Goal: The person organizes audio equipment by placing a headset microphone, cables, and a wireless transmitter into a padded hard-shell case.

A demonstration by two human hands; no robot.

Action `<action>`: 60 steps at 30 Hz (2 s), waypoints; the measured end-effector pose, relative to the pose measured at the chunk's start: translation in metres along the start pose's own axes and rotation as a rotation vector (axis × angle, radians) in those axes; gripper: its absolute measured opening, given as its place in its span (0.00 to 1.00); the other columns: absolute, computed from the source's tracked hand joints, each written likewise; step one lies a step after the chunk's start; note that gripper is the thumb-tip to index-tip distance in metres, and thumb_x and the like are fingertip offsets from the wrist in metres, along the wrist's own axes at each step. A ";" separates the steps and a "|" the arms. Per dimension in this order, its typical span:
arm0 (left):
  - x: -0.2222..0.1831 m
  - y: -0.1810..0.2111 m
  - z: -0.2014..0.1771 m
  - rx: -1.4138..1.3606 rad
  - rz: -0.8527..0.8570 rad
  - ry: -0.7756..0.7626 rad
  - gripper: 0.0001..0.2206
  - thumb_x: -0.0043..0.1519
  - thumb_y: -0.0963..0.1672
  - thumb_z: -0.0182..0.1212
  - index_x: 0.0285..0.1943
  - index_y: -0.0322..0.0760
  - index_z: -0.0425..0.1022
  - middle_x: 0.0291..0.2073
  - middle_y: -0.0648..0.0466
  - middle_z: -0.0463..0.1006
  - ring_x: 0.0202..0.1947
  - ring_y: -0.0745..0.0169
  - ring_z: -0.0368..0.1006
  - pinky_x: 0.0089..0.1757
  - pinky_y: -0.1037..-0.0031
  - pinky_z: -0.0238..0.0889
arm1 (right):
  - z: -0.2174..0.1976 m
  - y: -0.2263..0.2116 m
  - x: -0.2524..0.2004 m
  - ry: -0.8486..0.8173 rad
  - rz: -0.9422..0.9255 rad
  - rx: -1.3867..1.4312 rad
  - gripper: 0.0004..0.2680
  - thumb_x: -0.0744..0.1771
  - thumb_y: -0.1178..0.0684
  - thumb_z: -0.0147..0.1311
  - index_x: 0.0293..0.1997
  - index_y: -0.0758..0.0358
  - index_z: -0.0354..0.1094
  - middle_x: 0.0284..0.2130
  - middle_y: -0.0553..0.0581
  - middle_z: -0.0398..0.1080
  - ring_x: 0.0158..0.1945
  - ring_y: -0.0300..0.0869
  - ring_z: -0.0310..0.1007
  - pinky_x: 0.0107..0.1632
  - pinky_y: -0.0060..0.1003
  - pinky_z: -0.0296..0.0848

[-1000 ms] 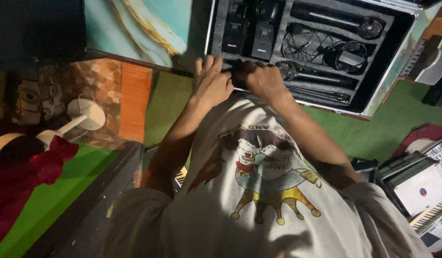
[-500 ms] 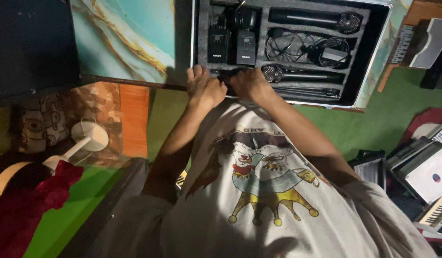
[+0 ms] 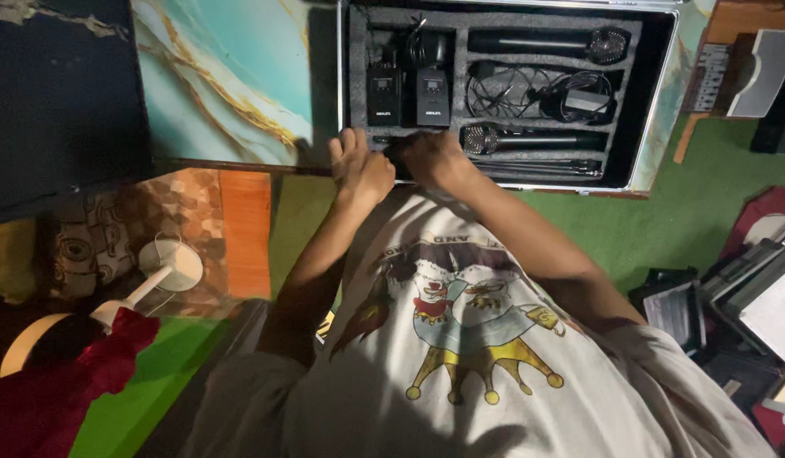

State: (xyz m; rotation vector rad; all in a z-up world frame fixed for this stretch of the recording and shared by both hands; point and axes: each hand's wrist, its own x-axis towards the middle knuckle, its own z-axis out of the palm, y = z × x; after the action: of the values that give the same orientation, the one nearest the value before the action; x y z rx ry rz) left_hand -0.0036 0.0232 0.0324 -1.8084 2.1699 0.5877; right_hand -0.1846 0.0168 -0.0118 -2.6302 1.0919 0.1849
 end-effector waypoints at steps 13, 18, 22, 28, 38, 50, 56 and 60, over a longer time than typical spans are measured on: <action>0.004 -0.007 0.004 0.013 0.057 -0.039 0.14 0.56 0.48 0.57 0.41 0.40 0.87 0.54 0.44 0.71 0.58 0.44 0.58 0.55 0.56 0.46 | 0.023 -0.012 0.009 -0.140 0.126 0.011 0.07 0.70 0.50 0.49 0.46 0.55 0.74 0.41 0.62 0.76 0.43 0.53 0.79 0.41 0.53 0.73; 0.010 -0.011 0.002 -0.007 0.086 -0.032 0.14 0.56 0.48 0.57 0.38 0.39 0.87 0.56 0.44 0.70 0.59 0.44 0.56 0.56 0.54 0.44 | -0.016 -0.010 0.034 -0.439 0.278 0.249 0.11 0.68 0.46 0.50 0.46 0.55 0.77 0.44 0.64 0.77 0.48 0.56 0.78 0.46 0.55 0.75; -0.001 -0.015 0.003 -0.088 0.171 0.147 0.13 0.57 0.49 0.59 0.32 0.40 0.87 0.58 0.41 0.70 0.59 0.43 0.57 0.56 0.51 0.45 | -0.049 -0.003 0.024 -0.487 0.225 0.431 0.12 0.66 0.47 0.51 0.53 0.45 0.76 0.41 0.63 0.78 0.44 0.58 0.78 0.46 0.54 0.76; -0.015 -0.028 -0.001 -0.192 0.226 0.220 0.15 0.58 0.44 0.61 0.53 0.38 0.83 0.52 0.44 0.72 0.58 0.43 0.60 0.59 0.43 0.45 | -0.064 0.001 -0.008 -0.197 0.364 0.530 0.13 0.67 0.49 0.50 0.56 0.38 0.76 0.36 0.62 0.78 0.39 0.58 0.79 0.44 0.54 0.77; -0.007 -0.026 0.008 -0.187 0.282 0.227 0.21 0.55 0.42 0.59 0.60 0.48 0.81 0.51 0.41 0.70 0.55 0.39 0.60 0.60 0.43 0.43 | -0.039 0.001 -0.031 -0.054 0.549 0.327 0.16 0.64 0.50 0.55 0.57 0.38 0.76 0.32 0.68 0.77 0.34 0.62 0.78 0.38 0.57 0.76; 0.026 -0.027 0.025 -0.126 0.296 0.177 0.15 0.60 0.41 0.56 0.51 0.54 0.85 0.54 0.36 0.70 0.63 0.36 0.58 0.64 0.33 0.24 | 0.024 0.015 -0.029 0.274 0.441 0.173 0.07 0.65 0.49 0.58 0.45 0.43 0.80 0.26 0.63 0.75 0.28 0.58 0.77 0.31 0.55 0.75; 0.033 -0.017 0.011 -0.087 0.237 0.010 0.12 0.64 0.43 0.55 0.49 0.51 0.85 0.55 0.38 0.69 0.65 0.38 0.57 0.65 0.33 0.15 | -0.027 0.021 -0.007 -0.292 0.556 0.245 0.08 0.66 0.49 0.53 0.44 0.49 0.79 0.39 0.66 0.78 0.43 0.57 0.80 0.48 0.52 0.77; 0.013 -0.009 0.002 -0.064 0.261 0.073 0.13 0.62 0.41 0.56 0.51 0.44 0.84 0.52 0.39 0.70 0.63 0.40 0.59 0.65 0.32 0.15 | -0.065 0.015 -0.018 -0.310 0.478 0.442 0.17 0.66 0.49 0.51 0.63 0.32 0.69 0.40 0.66 0.76 0.42 0.60 0.78 0.48 0.55 0.75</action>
State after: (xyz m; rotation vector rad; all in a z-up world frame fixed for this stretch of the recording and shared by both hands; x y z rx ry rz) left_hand 0.0024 0.0117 0.0238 -1.6104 2.4856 0.6620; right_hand -0.2074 -0.0012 0.0513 -1.8545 1.4333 0.3839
